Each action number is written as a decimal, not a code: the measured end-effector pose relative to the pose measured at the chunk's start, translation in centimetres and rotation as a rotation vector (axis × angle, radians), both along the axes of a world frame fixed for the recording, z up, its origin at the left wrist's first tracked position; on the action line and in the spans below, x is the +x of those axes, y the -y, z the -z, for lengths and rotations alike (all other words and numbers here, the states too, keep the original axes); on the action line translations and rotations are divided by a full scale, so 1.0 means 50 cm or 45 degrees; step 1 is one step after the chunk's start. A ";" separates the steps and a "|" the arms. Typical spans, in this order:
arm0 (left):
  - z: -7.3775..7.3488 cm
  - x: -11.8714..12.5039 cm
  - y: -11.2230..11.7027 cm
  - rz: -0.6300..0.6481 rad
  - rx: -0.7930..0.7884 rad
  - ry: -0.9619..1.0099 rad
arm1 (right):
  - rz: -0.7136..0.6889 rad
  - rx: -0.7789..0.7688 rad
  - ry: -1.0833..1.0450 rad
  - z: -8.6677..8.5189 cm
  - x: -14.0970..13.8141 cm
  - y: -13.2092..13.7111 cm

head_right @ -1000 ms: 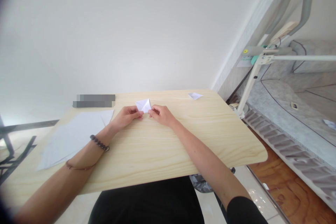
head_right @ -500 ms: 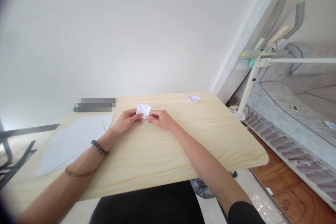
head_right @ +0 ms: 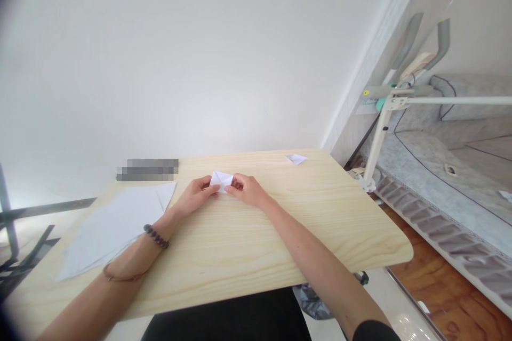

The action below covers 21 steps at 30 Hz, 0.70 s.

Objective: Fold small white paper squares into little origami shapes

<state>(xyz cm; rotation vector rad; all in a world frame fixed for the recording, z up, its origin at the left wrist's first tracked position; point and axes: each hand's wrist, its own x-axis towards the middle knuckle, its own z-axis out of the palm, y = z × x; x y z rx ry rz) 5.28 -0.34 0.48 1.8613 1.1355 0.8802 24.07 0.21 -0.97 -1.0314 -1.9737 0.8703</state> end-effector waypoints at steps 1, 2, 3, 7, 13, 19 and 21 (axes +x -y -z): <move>0.000 0.001 0.000 -0.016 0.032 -0.009 | 0.005 -0.005 -0.029 0.002 0.000 -0.001; 0.000 0.002 0.001 -0.030 0.070 -0.025 | 0.009 -0.011 -0.061 0.003 -0.001 -0.002; 0.000 0.002 0.001 -0.040 0.111 -0.046 | 0.011 -0.018 -0.093 0.004 -0.001 -0.002; -0.002 0.005 0.003 -0.038 0.219 -0.123 | 0.013 -0.019 -0.151 0.005 -0.001 -0.004; 0.001 0.004 0.000 0.014 0.077 0.027 | 0.052 -0.014 -0.104 0.005 0.003 -0.007; 0.000 -0.005 -0.005 0.015 -0.035 0.119 | 0.097 -0.004 -0.039 -0.001 0.003 -0.003; -0.002 -0.007 -0.004 0.022 -0.056 0.114 | 0.119 0.024 -0.003 -0.003 0.004 -0.002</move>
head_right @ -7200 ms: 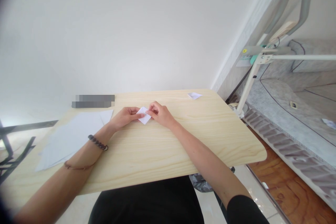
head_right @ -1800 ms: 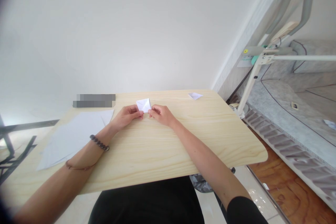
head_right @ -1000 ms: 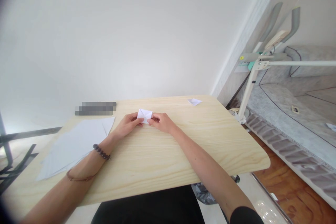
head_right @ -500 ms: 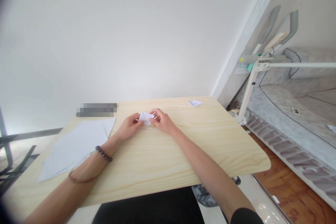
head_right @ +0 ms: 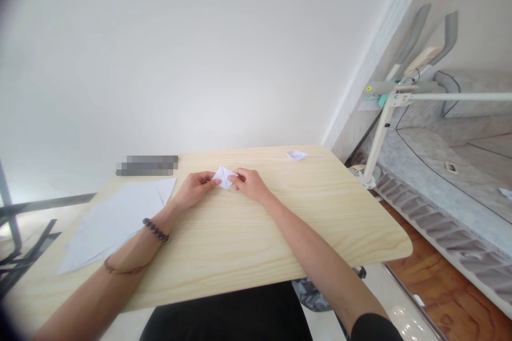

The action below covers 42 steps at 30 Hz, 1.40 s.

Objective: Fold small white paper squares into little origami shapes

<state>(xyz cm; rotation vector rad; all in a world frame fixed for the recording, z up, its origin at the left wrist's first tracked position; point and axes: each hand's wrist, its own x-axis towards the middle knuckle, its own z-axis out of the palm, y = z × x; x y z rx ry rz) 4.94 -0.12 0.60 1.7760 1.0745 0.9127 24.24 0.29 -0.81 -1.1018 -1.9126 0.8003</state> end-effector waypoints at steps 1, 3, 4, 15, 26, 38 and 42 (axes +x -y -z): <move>-0.001 0.000 0.000 0.001 -0.006 -0.004 | 0.009 0.012 0.013 0.000 0.000 0.000; -0.002 -0.001 0.001 -0.004 -0.013 -0.005 | 0.026 0.022 0.019 0.000 0.001 -0.001; -0.002 -0.001 0.001 -0.009 -0.017 -0.002 | 0.037 0.020 0.013 0.001 0.001 -0.002; -0.003 0.006 -0.002 -0.087 -0.123 0.155 | -0.014 -0.112 -0.035 0.004 0.021 -0.018; -0.001 0.007 0.005 0.035 -0.087 0.114 | -0.056 -0.141 -0.079 -0.001 0.014 -0.012; -0.003 0.006 0.003 0.087 -0.145 0.100 | -0.145 -0.156 -0.090 -0.014 0.009 0.004; -0.005 0.009 0.006 0.063 -0.162 0.179 | -0.128 -0.143 -0.139 -0.007 0.007 -0.001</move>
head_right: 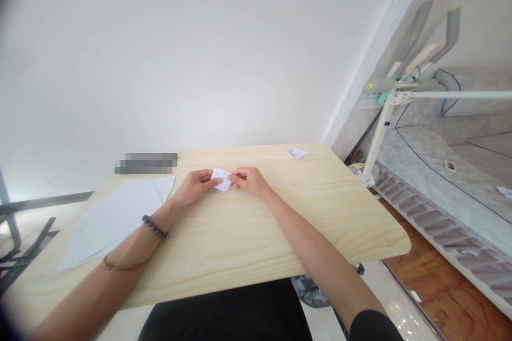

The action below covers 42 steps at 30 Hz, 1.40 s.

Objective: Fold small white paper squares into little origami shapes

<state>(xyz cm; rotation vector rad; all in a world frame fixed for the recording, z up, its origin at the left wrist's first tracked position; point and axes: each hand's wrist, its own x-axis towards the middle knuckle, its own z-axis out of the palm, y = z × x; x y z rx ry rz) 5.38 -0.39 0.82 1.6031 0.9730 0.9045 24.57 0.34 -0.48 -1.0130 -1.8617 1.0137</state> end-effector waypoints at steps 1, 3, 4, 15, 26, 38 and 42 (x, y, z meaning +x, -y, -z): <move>0.001 0.000 -0.001 -0.017 0.003 0.020 | 0.013 0.000 -0.030 0.002 -0.001 -0.001; 0.002 0.000 -0.002 -0.055 0.018 0.051 | 0.044 -0.001 -0.091 0.006 -0.002 -0.004; 0.003 0.000 -0.003 -0.066 0.026 0.057 | 0.060 0.001 -0.114 0.008 -0.003 -0.005; 0.000 -0.003 -0.003 -0.257 0.350 -0.177 | 0.123 0.090 -0.125 0.006 -0.004 0.000; 0.010 -0.006 -0.010 -0.098 0.482 -0.409 | 0.082 0.398 0.143 0.013 -0.001 -0.011; 0.015 -0.014 -0.017 -0.158 0.527 -0.745 | 0.080 0.423 0.337 0.015 0.009 -0.020; 0.008 -0.016 -0.010 -0.120 0.493 -0.714 | 0.038 0.388 0.264 0.016 0.014 -0.023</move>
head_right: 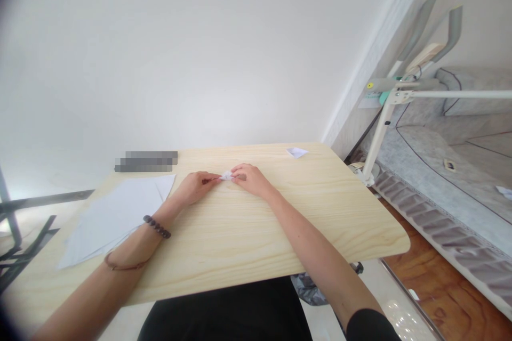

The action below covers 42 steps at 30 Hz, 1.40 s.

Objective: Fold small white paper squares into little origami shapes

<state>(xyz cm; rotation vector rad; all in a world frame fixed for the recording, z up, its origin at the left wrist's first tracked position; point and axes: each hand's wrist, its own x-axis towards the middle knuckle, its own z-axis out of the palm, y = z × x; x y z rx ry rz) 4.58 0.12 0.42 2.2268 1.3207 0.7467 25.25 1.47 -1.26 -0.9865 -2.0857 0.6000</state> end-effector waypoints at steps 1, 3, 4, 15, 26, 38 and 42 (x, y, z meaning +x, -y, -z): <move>-0.002 0.000 0.002 0.003 -0.005 0.027 | -0.011 -0.015 -0.028 0.001 0.001 0.000; -0.005 0.000 0.004 0.001 -0.030 0.103 | -0.027 -0.040 -0.094 0.002 0.000 0.000; -0.006 0.000 0.005 -0.004 -0.057 0.152 | -0.031 -0.043 -0.128 0.001 0.000 0.001; -0.001 -0.004 -0.008 -0.078 -0.365 0.731 | 0.065 0.068 -0.224 -0.013 -0.016 0.020; -0.006 0.004 0.003 -0.038 -0.382 0.797 | -0.005 -0.289 -0.449 -0.011 -0.018 0.019; -0.020 0.016 0.013 -0.021 -0.374 0.698 | 0.039 -0.372 -0.526 -0.011 -0.022 0.021; -0.015 0.014 0.009 -0.070 -0.366 0.674 | 0.013 -0.397 -0.561 -0.012 -0.023 0.022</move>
